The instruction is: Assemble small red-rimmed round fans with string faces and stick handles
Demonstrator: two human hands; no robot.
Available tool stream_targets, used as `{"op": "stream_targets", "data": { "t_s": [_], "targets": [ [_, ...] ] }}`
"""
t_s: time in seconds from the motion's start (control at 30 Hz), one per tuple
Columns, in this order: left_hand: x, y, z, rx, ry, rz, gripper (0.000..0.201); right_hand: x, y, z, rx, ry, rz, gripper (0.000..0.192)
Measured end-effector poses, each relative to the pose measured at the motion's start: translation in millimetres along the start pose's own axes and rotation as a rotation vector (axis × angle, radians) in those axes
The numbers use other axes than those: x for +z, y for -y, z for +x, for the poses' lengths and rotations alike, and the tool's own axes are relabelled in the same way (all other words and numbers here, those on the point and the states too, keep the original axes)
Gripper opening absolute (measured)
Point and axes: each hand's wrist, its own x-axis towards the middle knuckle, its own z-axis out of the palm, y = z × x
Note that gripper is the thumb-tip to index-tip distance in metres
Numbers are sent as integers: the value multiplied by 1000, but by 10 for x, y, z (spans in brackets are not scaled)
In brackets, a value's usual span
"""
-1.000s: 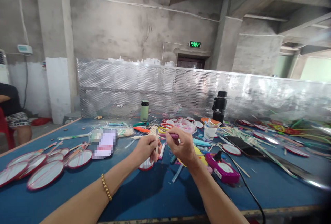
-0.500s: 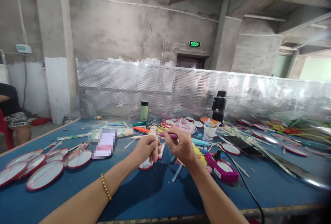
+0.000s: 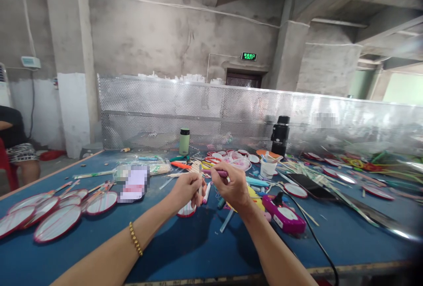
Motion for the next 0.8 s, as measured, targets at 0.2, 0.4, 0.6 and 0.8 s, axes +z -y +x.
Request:
{"op": "stream_targets", "data": {
  "t_s": [0.2, 0.4, 0.6, 0.8],
  "targets": [
    [6, -3, 2, 3, 5, 11, 15, 4, 0, -3, 11, 30, 1, 14],
    [6, -8, 2, 3, 10, 29, 17, 4, 8, 1, 14, 18, 14, 13],
    [1, -3, 3, 1, 4, 21, 16, 0, -2, -4, 8, 17, 12, 13],
    [3, -16, -4, -6, -12, 1, 14, -12, 5, -2, 15, 22, 11, 13]
  ]
}}
